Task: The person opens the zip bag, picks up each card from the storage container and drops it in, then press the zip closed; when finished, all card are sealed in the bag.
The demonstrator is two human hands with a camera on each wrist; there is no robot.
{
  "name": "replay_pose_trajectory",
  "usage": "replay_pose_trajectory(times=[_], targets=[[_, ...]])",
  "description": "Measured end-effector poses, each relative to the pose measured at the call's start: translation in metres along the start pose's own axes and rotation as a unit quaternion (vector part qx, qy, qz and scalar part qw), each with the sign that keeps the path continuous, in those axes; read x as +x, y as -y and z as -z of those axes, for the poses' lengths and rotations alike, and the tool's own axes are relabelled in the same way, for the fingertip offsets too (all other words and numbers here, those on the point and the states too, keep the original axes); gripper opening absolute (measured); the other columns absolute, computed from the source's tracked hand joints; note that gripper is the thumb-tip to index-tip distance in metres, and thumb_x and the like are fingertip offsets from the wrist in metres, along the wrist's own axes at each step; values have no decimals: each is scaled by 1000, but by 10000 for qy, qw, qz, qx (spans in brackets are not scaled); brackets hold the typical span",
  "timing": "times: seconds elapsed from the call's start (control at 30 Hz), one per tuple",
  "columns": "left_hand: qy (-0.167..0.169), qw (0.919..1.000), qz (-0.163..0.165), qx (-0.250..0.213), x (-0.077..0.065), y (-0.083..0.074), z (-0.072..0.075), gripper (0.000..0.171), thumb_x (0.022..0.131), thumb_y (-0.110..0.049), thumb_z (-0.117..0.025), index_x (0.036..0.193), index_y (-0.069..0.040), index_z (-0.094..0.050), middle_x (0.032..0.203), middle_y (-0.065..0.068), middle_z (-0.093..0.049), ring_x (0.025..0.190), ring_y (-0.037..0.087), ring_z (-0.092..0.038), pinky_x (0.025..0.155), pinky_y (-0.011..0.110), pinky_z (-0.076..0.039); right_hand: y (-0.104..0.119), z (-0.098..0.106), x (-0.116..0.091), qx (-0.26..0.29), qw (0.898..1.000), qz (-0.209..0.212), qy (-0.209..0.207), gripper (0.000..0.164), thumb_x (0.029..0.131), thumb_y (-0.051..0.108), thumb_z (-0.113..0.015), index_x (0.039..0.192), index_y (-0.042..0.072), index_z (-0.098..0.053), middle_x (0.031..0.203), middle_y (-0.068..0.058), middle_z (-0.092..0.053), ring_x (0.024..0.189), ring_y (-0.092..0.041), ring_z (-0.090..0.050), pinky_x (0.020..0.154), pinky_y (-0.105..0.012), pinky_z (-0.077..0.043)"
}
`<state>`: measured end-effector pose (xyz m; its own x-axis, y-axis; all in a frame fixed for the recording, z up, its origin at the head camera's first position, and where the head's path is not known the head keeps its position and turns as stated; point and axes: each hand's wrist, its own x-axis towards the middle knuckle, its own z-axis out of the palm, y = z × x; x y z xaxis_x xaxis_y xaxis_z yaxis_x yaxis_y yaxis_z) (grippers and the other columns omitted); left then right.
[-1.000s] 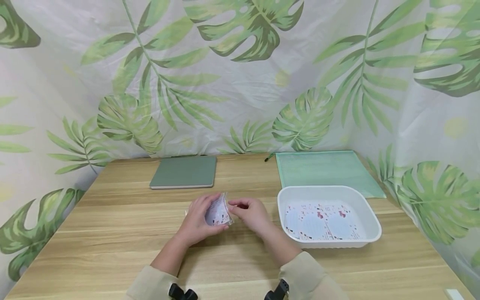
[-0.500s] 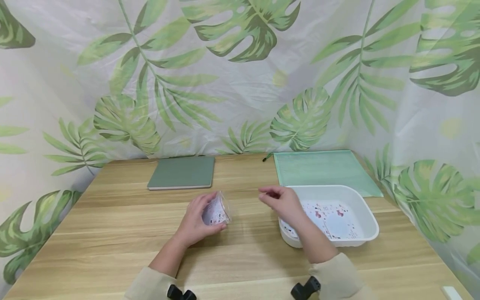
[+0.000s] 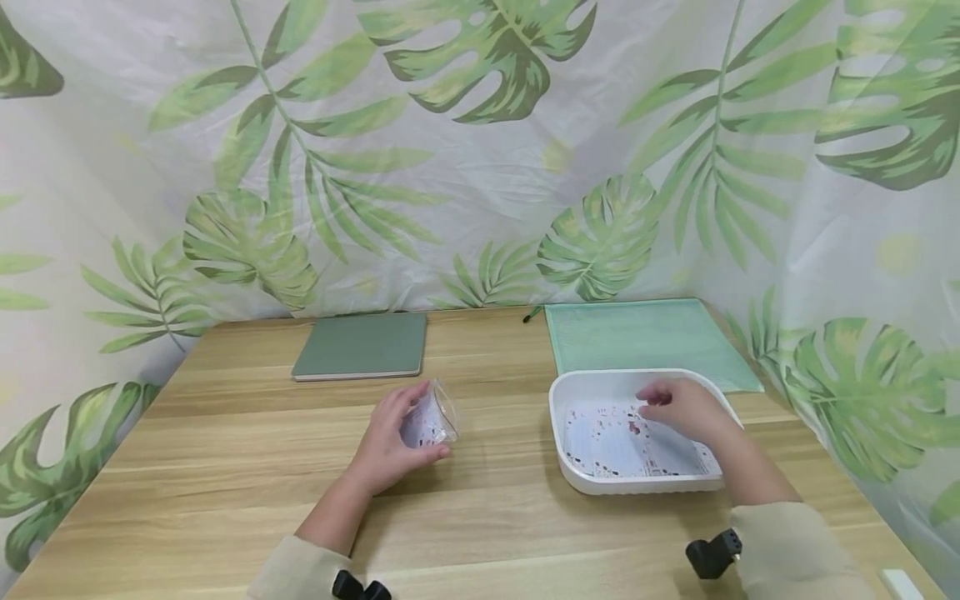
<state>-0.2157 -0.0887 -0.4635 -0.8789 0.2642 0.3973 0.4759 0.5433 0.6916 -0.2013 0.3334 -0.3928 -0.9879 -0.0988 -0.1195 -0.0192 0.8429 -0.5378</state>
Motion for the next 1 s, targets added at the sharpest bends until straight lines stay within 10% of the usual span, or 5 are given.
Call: replay_pose_trajectory(times=[0.43,1.0], targets=[[125,9999,53,-31,0,-1,1,94,62,-39,-89,144,-17,-48,136,10,-55,126,31,-47,105,54,-34,-34,-8,6,-821,9947,227,581,41,74,17,-83,109,-1,-70,112,-24,-66,101,-35,-59,92,-56,-45],[143,9999,-1,19,-1,0,1,94,63,-39,-88,144,-17,-47,136,10,-54,126,32,-47,106,54,-33,-42,-12,12,-859,9947,502,259,35,70,21,-85,91,6,-61,92,-7,-62,83,-20,-51,77,-37,-43]])
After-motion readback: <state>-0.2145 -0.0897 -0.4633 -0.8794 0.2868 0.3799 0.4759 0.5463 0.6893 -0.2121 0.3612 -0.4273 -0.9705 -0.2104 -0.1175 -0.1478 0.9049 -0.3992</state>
